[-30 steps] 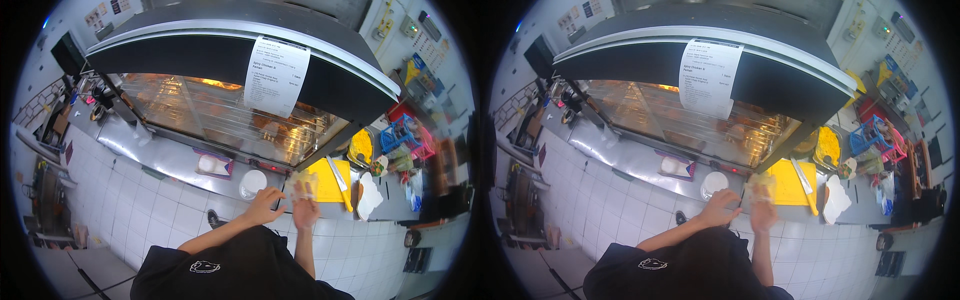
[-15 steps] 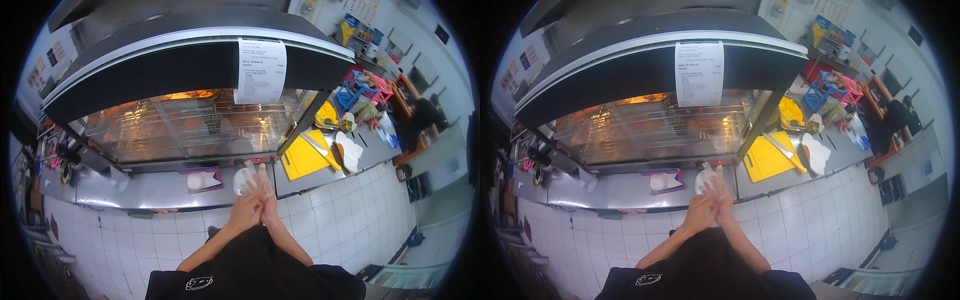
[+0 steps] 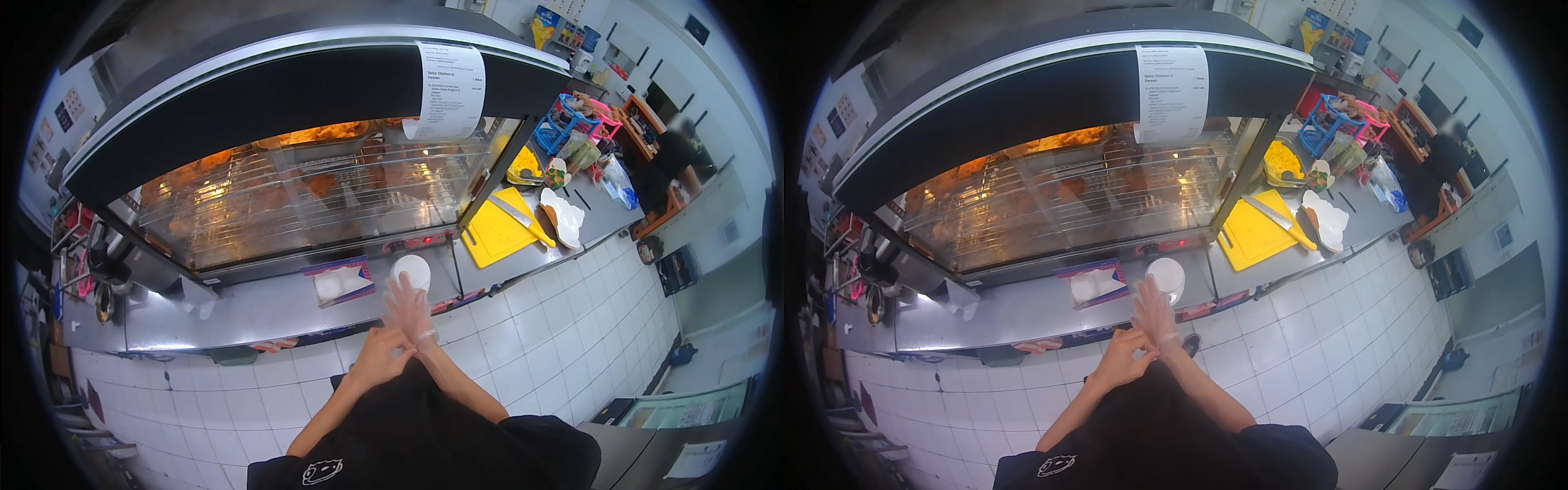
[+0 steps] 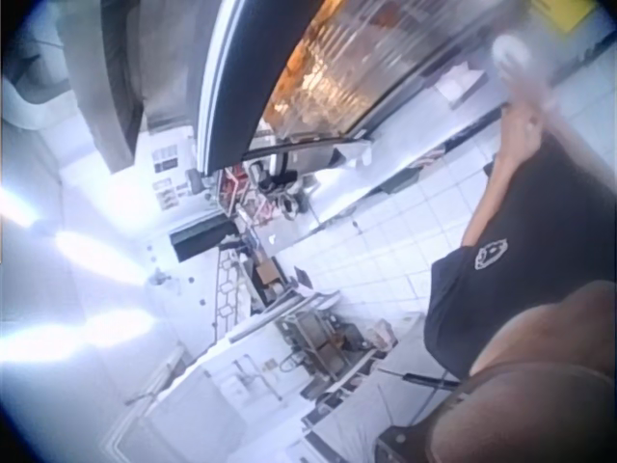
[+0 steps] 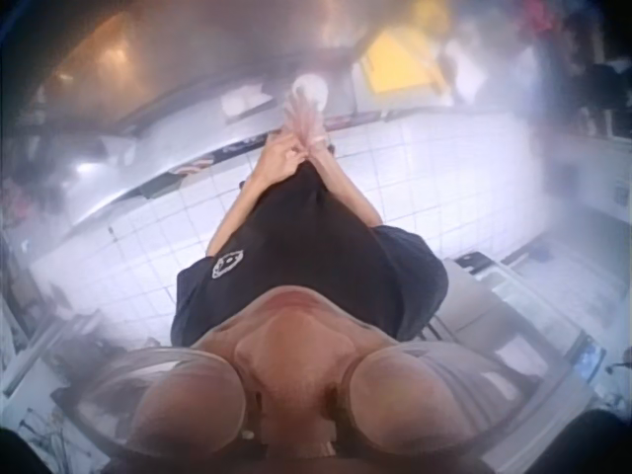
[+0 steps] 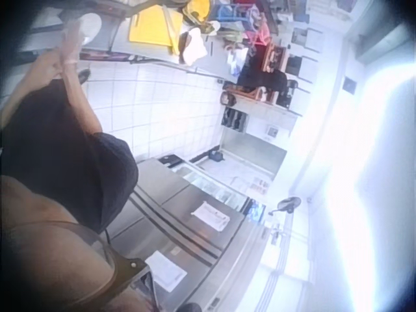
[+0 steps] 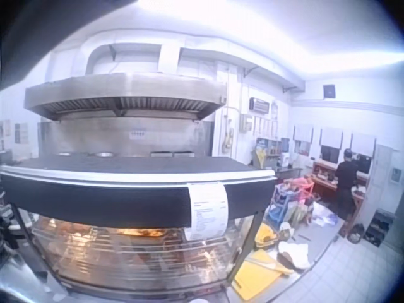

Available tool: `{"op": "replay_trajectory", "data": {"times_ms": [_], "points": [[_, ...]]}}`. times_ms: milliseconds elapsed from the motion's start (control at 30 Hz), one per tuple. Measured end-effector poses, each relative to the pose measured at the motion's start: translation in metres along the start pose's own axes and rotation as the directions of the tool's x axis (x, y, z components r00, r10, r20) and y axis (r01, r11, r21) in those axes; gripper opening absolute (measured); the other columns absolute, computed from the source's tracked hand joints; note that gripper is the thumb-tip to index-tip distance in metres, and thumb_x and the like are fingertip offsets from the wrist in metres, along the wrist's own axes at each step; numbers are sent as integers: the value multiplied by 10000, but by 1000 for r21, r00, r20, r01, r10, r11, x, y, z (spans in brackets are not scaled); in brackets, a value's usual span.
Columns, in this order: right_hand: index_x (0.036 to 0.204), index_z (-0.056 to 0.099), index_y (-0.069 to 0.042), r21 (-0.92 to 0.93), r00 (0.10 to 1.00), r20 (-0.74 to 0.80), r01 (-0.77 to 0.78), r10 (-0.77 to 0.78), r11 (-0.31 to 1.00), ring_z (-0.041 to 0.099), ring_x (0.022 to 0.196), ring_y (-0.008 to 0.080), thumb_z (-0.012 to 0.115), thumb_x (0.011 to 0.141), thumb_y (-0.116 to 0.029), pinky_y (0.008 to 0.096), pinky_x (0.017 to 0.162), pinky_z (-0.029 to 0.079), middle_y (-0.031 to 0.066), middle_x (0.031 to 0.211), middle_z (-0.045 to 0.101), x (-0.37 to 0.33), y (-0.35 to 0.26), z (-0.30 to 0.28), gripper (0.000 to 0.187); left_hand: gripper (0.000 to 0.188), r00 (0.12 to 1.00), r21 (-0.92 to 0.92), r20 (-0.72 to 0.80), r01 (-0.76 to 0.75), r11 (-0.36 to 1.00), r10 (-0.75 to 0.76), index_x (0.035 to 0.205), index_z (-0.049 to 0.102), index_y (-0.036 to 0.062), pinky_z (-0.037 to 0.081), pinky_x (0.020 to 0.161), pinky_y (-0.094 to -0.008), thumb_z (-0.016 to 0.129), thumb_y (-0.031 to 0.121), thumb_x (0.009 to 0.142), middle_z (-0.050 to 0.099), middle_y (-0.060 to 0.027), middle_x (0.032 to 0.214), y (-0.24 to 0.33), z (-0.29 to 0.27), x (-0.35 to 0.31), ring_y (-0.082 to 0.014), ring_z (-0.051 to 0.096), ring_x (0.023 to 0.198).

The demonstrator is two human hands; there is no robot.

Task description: The person assembles a white cloud-shaped food container by folding and tucking its flaps into place. They then place a colorful paper insert into the container and adjust it. The person handles the container repeatedly, folding and unfolding it while working in a commercial kitchen.

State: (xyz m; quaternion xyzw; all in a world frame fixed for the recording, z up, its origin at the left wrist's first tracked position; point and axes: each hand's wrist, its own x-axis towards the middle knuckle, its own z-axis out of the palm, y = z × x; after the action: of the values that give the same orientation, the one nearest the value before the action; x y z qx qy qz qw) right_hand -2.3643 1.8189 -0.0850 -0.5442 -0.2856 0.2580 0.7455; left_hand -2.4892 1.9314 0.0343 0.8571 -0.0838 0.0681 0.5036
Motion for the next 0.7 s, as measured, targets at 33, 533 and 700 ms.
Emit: {"op": "replay_trajectory", "data": {"times_ms": [33,533,700], "points": [[1652,105,-367,1,1000,10,-24,24,1000,130,1558,360,269,958,-806,644,1193,101,43,1721,131,2,7,0,837,111,1000,7,10,9,1000,-9,911,720,96,393,900,-396,781,129,825,691,-59,951,-3,-1,-3,-249,622,906],[1630,276,-241,224,955,-20,-283,294,933,116,1584,267,324,1085,-465,431,1195,199,-32,1716,189,-21,-42,11,592,431,45,132,-991,511,849,127,1369,517,-45,411,1083,-416,556,233,1042,506,-227,1364,-233,-390,-45,-348,527,1264],[1643,213,-219,-123,977,17,-210,213,970,140,1571,334,384,943,-710,545,1205,95,87,1698,225,-37,-11,-4,872,369,-59,99,-988,481,871,144,1294,591,-42,458,1035,-407,551,217,1034,586,-200,1274,-238,-388,-36,-321,595,1182]]}}
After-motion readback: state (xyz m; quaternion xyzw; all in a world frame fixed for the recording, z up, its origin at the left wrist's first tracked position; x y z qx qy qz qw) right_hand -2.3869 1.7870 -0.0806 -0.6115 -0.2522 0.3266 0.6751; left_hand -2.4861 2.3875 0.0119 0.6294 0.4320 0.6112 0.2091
